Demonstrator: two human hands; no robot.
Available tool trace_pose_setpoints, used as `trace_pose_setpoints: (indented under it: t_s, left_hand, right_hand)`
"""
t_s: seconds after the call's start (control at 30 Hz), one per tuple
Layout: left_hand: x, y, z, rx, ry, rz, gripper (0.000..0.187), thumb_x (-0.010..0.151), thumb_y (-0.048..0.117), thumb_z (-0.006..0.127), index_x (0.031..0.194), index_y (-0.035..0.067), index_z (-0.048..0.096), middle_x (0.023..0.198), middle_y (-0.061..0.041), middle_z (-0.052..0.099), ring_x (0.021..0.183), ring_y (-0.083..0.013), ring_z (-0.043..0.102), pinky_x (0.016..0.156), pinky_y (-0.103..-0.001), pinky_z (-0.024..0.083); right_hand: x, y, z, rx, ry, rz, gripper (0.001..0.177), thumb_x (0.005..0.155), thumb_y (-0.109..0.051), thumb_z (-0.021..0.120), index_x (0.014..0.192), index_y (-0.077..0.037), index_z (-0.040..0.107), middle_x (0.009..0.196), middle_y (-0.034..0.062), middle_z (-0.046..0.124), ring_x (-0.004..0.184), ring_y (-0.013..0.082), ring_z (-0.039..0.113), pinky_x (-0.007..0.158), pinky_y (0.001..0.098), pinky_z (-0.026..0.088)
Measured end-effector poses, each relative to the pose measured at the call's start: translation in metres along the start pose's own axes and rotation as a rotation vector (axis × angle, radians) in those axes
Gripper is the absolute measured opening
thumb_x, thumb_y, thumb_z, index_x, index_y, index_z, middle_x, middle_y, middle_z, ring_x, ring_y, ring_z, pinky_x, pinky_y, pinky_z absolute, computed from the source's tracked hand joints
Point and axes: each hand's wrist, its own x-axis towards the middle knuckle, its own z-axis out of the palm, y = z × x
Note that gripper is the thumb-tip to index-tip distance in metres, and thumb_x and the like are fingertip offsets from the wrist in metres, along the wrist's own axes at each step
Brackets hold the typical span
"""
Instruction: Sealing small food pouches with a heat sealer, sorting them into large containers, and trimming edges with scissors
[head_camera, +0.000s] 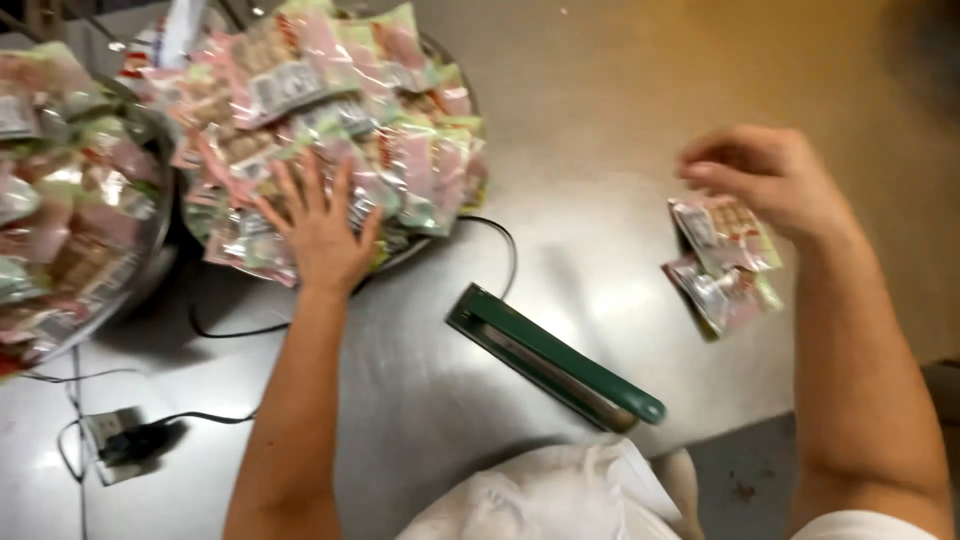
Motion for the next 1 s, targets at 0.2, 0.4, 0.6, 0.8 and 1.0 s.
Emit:
trace_pose_setpoints:
  t_s: [0.2,0.4,0.6,0.8,1.0]
  left_hand:
    - [-0.020,0.011,-0.013,-0.122,0.023,0.012,0.082,0.107,0.064,0.051,0.169,0.014,0.037,0.174,-0.020,0.015,0.159,-0.0513,0.009,0.118,-0.078,-0.004]
    - [-0.075,0.067,-0.055,-0.170,0.237,-0.123,0.064,0.114,0.049,0.061,0.162,0.007,0.054,0.175,-0.013,0.016,0.162,-0.0397,0.011,0.119,-0.080,0.019]
    - [-0.194,0.139,-0.059,-0.196,0.154,-0.369,0.035,0.096,0.036,0.071,0.127,0.022,0.069,0.168,-0.010,0.040,0.159,-0.0382,0.027,0.112,-0.075,0.022]
    - [-0.220,0.286,-0.102,-0.732,0.164,-0.535,0.022,0.092,0.020,0.075,0.114,0.018,0.075,0.151,-0.010,0.058,0.150,-0.0332,0.045,0.121,-0.055,0.034]
    - [-0.218,0.344,-0.120,-1.843,0.100,-0.471,0.097,0.079,0.030,0.089,0.156,0.004,0.037,0.144,-0.009,0.058,0.134,-0.0226,0.057,0.115,-0.038,0.048]
  right_hand:
    - [-0.104,0.273,-0.072,0.079,0.624,0.309,0.011,0.102,-0.007,0.069,0.091,-0.011,0.068,0.081,0.0083,0.071,0.058,0.0130,0.061,0.048,0.0253,0.044]
    - [-0.078,0.437,-0.059,0.159,0.672,0.788,0.041,0.088,-0.036,0.091,0.093,-0.002,0.070,0.071,0.0095,0.066,0.051,0.0137,0.055,0.040,0.0330,0.040]
    - [-0.008,0.378,-0.081,0.395,0.373,0.304,0.029,0.097,-0.011,0.080,0.082,-0.014,0.055,0.066,0.0052,0.057,0.053,0.0135,0.053,0.045,0.0279,0.041]
    - [-0.032,0.100,-0.097,0.373,-0.462,-0.269,0.005,0.096,0.001,0.068,0.092,0.000,0.065,0.088,0.0073,0.066,0.077,0.0158,0.066,0.073,0.0257,0.057]
    - [-0.060,-0.031,-0.029,0.538,-0.893,-0.382,0.011,0.093,-0.006,0.069,0.089,0.000,0.060,0.123,0.0239,0.071,0.096,0.0251,0.070,0.077,0.0304,0.059]
